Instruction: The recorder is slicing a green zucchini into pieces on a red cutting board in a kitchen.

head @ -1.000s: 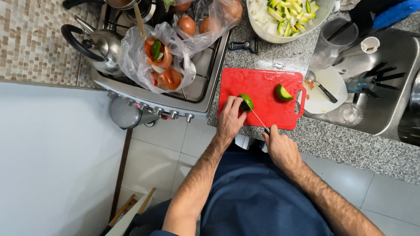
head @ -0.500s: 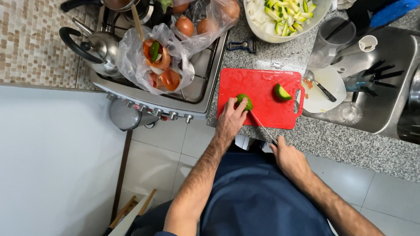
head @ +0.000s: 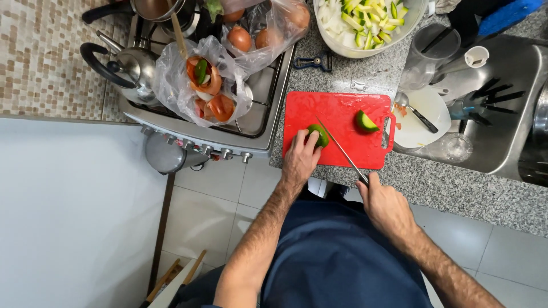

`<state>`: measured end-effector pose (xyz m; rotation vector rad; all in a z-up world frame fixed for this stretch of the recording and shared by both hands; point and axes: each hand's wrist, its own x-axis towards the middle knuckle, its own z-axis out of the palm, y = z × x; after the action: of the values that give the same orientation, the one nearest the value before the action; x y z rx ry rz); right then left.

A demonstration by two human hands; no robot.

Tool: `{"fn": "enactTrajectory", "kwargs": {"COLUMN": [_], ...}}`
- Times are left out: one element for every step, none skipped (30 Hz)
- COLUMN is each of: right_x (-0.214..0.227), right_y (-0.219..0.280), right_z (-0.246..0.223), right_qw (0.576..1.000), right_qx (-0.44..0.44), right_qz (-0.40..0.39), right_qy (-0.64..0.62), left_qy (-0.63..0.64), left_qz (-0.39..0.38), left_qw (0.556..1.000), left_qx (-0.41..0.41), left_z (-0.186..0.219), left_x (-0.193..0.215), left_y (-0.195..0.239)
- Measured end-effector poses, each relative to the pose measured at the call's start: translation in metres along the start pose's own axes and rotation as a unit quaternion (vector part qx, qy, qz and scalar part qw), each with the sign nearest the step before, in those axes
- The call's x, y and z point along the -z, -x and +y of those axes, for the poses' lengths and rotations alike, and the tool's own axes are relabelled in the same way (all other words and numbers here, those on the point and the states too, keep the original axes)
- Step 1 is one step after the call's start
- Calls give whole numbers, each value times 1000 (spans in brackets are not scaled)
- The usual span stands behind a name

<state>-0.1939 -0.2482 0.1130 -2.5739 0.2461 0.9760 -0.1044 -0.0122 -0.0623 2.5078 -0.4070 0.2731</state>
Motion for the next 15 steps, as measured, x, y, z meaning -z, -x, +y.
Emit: {"fn": "enactTrajectory", "kwargs": {"right_x": [-1, -3, -5, -6, -7, -8, -8, -8, -8, -7, -6, -6, -5, -5, -5], "right_y": [-4, -8, -11, -12, -13, -14, -14, -14, -14, -15, -15, -15, -16, -16, -17], "right_z": [-2, -4, -5, -6, -6, -6, -6, -7, -8, -8, -8, -8, -8, -9, -9], "right_qw": [1000, 1000, 1000, 1000, 1000, 1000, 1000, 1000, 1000, 1000, 1000, 999, 999, 999, 999], "right_qx": [1, 4, 7, 8, 8, 7, 8, 8, 7, 7, 8, 9, 9, 11, 13], "right_qz": [1, -1, -3, -4, -6, -7, -8, -6, -2, -3, -3, -3, -3, -2, 0], "right_qy": [0, 0, 0, 1, 11, 21, 22, 25, 28, 28, 30, 32, 32, 34, 37], "left_qy": [-1, -3, -4, -5, 0, 6, 5, 2, -2, -2, 1, 3, 3, 5, 6], "left_qz": [1, -2, -6, -5, -11, -17, -18, -17, -17, -17, -18, -19, -20, -22, -25], "left_qw": [1000, 1000, 1000, 1000, 1000, 1000, 1000, 1000, 1000, 1000, 1000, 1000, 1000, 1000, 1000], "left_qx": [0, 3, 7, 9, 10, 12, 14, 11, 7, 7, 7, 8, 7, 8, 9], "left_z": [-1, -2, -3, -1, 1, 3, 2, 1, 0, -3, -6, -9, -6, -3, 0], "left_x": [-2, -3, -4, 0, 4, 8, 8, 8, 7, 2, -3, -8, -3, 1, 6], "left_y": [0, 0, 3, 1, 0, -1, -1, -1, -2, 0, 1, 3, 1, -1, -2]}}
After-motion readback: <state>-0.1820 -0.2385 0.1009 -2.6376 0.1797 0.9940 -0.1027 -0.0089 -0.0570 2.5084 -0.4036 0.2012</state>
